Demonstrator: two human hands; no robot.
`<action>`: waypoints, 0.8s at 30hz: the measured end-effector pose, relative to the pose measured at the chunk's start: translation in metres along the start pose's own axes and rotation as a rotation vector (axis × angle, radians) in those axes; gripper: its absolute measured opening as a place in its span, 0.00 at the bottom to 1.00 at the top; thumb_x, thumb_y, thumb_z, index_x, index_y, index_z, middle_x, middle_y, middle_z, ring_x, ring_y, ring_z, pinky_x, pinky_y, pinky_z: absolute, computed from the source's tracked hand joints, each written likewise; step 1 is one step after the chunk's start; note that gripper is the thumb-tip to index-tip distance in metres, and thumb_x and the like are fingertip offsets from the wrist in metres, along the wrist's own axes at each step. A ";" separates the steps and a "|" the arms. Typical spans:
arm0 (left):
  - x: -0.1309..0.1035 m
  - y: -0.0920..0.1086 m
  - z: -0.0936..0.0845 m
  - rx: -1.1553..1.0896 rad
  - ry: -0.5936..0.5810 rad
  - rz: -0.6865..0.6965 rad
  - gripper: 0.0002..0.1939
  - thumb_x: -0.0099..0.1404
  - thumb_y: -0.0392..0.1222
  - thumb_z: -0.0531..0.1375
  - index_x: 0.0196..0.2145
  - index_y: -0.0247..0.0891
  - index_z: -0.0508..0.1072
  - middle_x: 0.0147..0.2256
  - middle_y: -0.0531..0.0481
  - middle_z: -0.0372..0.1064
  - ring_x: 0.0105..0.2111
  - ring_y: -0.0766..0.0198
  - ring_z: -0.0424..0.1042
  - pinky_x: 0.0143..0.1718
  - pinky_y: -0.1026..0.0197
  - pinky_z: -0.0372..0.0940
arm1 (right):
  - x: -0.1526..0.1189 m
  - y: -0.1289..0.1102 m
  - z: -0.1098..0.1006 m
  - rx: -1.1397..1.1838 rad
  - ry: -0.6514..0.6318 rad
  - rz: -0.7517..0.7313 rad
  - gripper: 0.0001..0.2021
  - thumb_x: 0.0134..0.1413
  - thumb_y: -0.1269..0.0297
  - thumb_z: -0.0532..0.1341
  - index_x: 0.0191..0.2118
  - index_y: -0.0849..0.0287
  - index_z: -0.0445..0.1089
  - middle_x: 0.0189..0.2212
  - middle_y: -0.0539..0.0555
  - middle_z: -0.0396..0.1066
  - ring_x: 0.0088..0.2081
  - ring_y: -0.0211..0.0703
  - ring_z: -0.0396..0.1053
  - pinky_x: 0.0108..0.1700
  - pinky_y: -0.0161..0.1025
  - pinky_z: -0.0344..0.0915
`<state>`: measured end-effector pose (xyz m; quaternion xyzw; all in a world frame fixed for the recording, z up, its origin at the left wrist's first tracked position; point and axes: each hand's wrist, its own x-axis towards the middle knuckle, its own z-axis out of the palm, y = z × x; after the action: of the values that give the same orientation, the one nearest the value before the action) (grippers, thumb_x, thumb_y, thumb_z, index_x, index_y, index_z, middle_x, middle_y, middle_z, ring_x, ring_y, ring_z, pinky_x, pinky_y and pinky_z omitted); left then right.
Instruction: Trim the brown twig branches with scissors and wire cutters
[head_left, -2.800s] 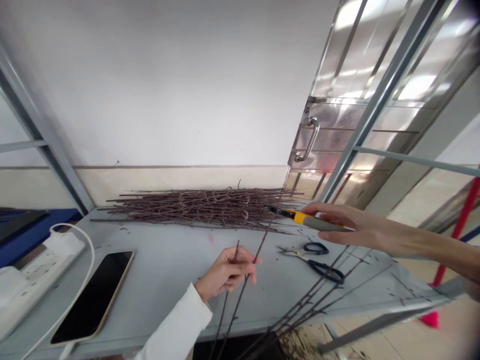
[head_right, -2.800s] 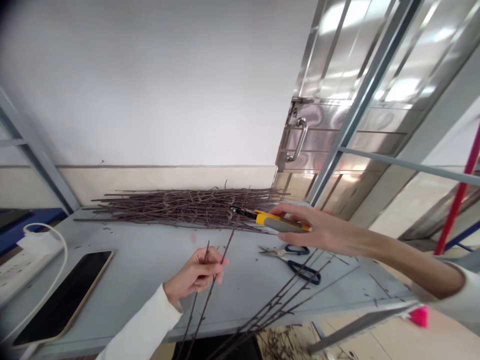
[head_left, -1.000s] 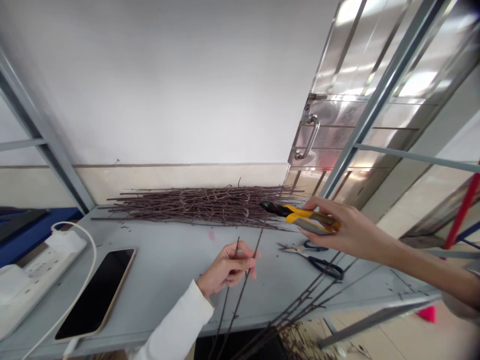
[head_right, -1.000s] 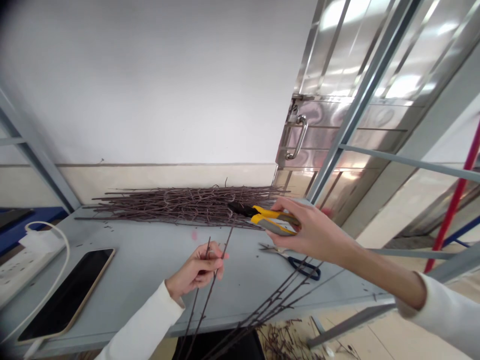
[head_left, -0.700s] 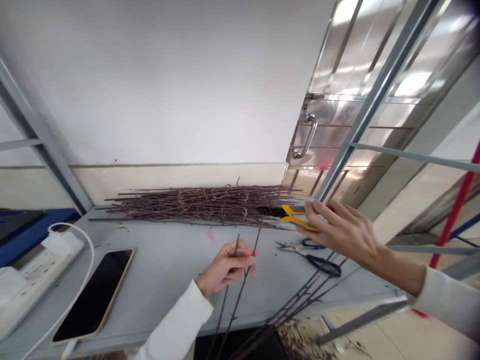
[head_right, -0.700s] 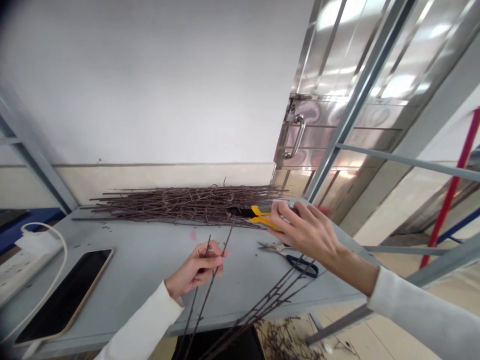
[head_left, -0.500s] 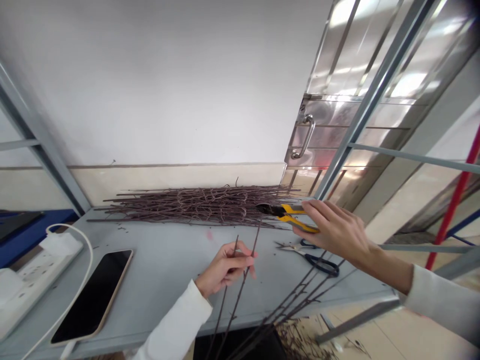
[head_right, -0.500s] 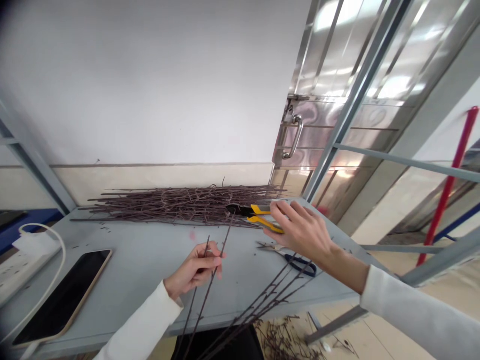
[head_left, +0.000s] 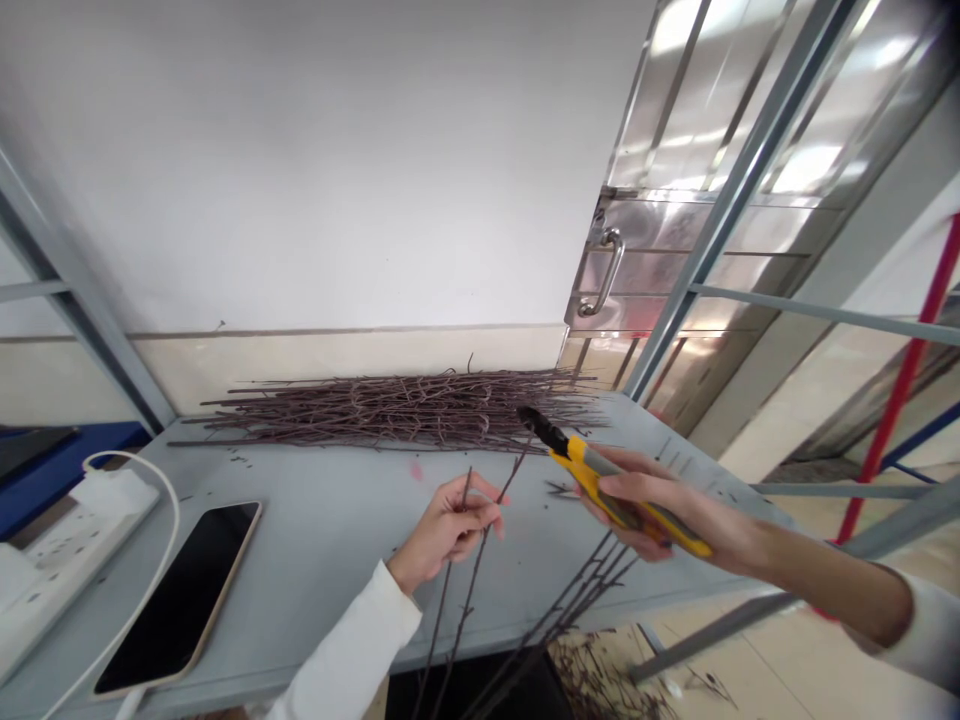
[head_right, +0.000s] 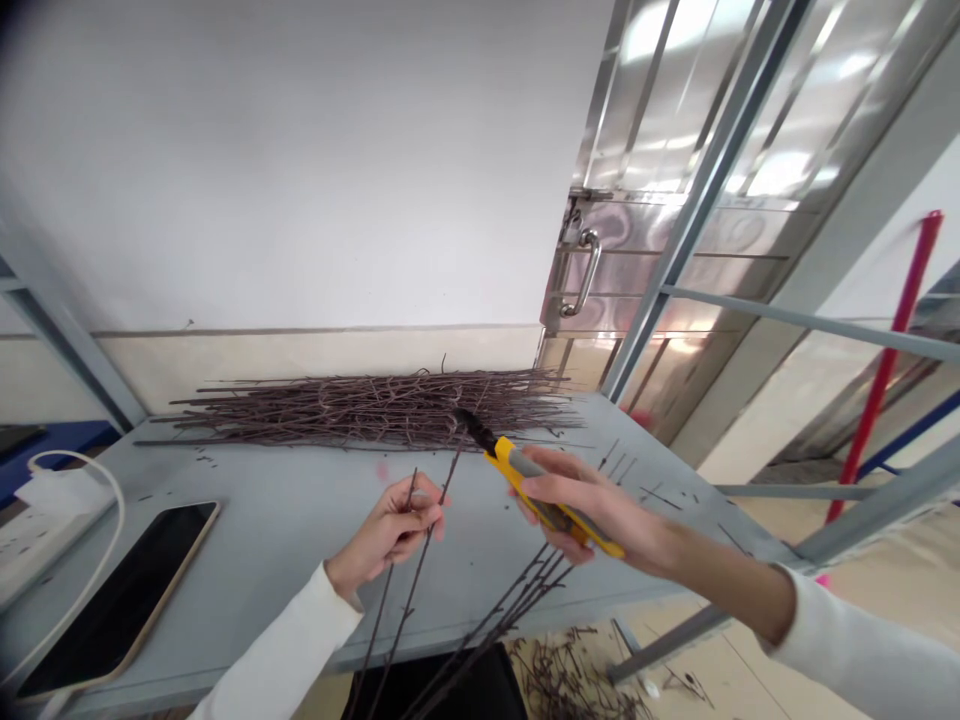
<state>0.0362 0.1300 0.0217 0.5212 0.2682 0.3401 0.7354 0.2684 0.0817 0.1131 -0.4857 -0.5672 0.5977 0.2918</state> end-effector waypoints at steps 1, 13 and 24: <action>0.000 0.001 0.000 0.009 -0.011 0.000 0.15 0.54 0.48 0.65 0.31 0.36 0.65 0.21 0.57 0.68 0.10 0.80 0.40 0.10 0.70 0.33 | -0.001 0.001 0.001 0.098 -0.071 0.037 0.17 0.50 0.48 0.59 0.33 0.57 0.61 0.25 0.45 0.60 0.14 0.27 0.52 0.16 0.31 0.47; 0.004 0.031 0.021 0.269 -0.029 0.075 0.12 0.58 0.47 0.62 0.35 0.35 0.72 0.41 0.45 0.72 0.23 0.72 0.59 0.21 0.68 0.57 | 0.004 -0.016 -0.009 -0.040 0.048 -0.035 0.16 0.51 0.50 0.61 0.34 0.56 0.60 0.25 0.45 0.58 0.18 0.28 0.53 0.17 0.30 0.49; 0.025 0.057 0.060 0.049 0.214 0.453 0.11 0.58 0.46 0.62 0.33 0.35 0.69 0.24 0.51 0.71 0.21 0.69 0.66 0.22 0.66 0.62 | -0.002 -0.019 -0.020 -0.281 0.023 -0.127 0.17 0.54 0.47 0.58 0.40 0.55 0.62 0.22 0.46 0.58 0.20 0.34 0.54 0.22 0.35 0.53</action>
<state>0.0840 0.1269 0.0940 0.5467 0.2291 0.5429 0.5949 0.2833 0.0915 0.1336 -0.4917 -0.6715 0.4870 0.2648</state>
